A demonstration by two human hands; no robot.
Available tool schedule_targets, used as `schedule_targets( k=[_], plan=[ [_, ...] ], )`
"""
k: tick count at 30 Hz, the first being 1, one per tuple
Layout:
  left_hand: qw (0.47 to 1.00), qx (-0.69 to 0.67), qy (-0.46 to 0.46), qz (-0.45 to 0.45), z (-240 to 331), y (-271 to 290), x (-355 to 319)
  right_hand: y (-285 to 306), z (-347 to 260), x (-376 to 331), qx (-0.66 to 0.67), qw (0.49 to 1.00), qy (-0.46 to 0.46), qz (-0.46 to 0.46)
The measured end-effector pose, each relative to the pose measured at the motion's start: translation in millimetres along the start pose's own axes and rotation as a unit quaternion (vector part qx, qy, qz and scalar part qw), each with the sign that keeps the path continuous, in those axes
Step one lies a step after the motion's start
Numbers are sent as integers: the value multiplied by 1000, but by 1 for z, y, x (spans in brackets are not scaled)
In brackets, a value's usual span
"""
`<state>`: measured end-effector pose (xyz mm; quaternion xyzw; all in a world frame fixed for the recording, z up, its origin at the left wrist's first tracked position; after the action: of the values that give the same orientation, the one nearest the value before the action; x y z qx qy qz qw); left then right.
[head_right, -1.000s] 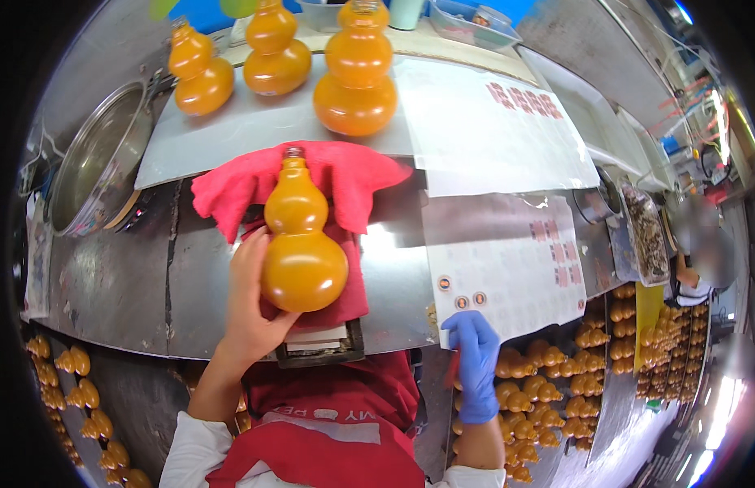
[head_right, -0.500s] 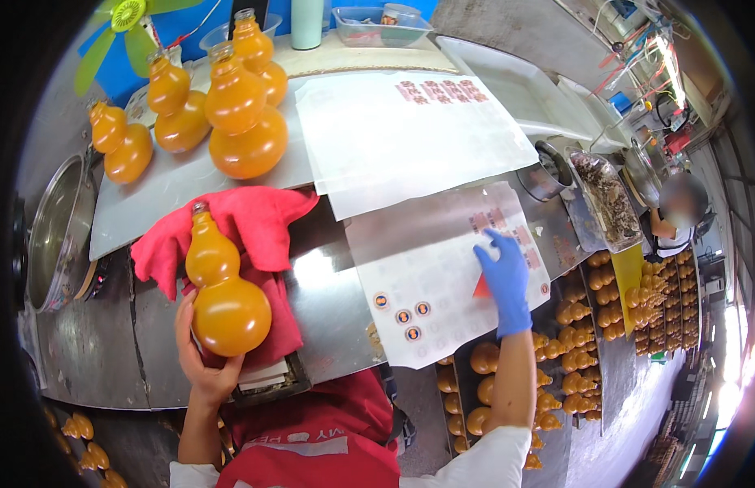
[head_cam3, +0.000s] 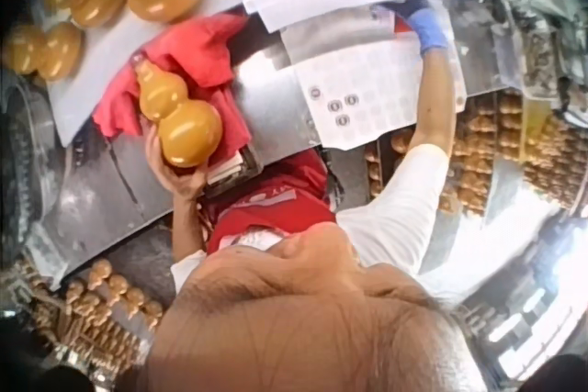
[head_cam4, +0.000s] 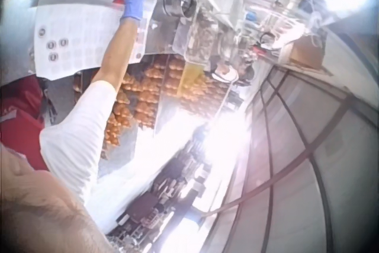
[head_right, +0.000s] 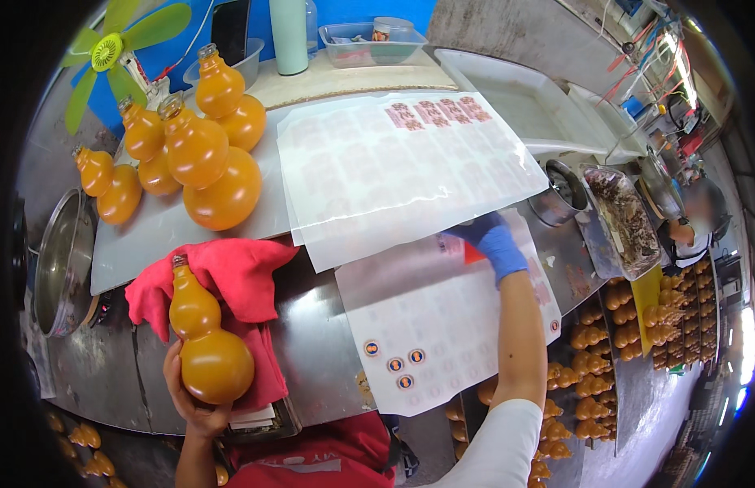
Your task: The person applies circular stickers to the bodies of orange, gourd-shaped bottles. They pick up a bottle, place a sticker on it, smooth it down with a red cloth, and then place the finished bottle on a metal tray. The process is repeated for multiple bottles.
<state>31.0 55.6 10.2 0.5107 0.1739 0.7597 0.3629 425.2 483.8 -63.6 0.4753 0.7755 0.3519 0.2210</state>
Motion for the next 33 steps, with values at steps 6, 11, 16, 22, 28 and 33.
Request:
schedule_targets(
  k=[6, 11, 16, 22, 28, 33],
  plan=[
    [1000, 20, 0, 2, -2, 2, -3, 15, -23, -8, -73, 997, 6, -39],
    [999, 7, -16, -27, -3, 0, -1, 6, -4, 17, -101, 982, -43, -153],
    [1000, -3, -14, -25, -3, 3, 0, 9, -50, 14, -140, 976, -30, -163],
    [1000, -11, -18, -23, -5, 3, 0, 8, -24, 16, -126, 983, -15, -136],
    [1000, -19, -3, 17, -8, 3, -1, 6, -19, 17, -137, 984, 4, -118],
    [1000, -22, -7, 20, -7, 5, 2, -7, -43, 19, -189, 968, 1, -165]
  ],
)
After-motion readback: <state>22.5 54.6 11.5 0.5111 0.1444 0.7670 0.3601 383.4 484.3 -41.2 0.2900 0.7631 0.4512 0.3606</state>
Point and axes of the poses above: each hand's wrist, its own x-axis towards the middle knuckle, its own y-axis out of the back of the hand, z = x × y, the point moved 5 cm from there along x, towards the middle knuckle, and after that the axes turned 15 degrees about x, right-handed, at the moved point
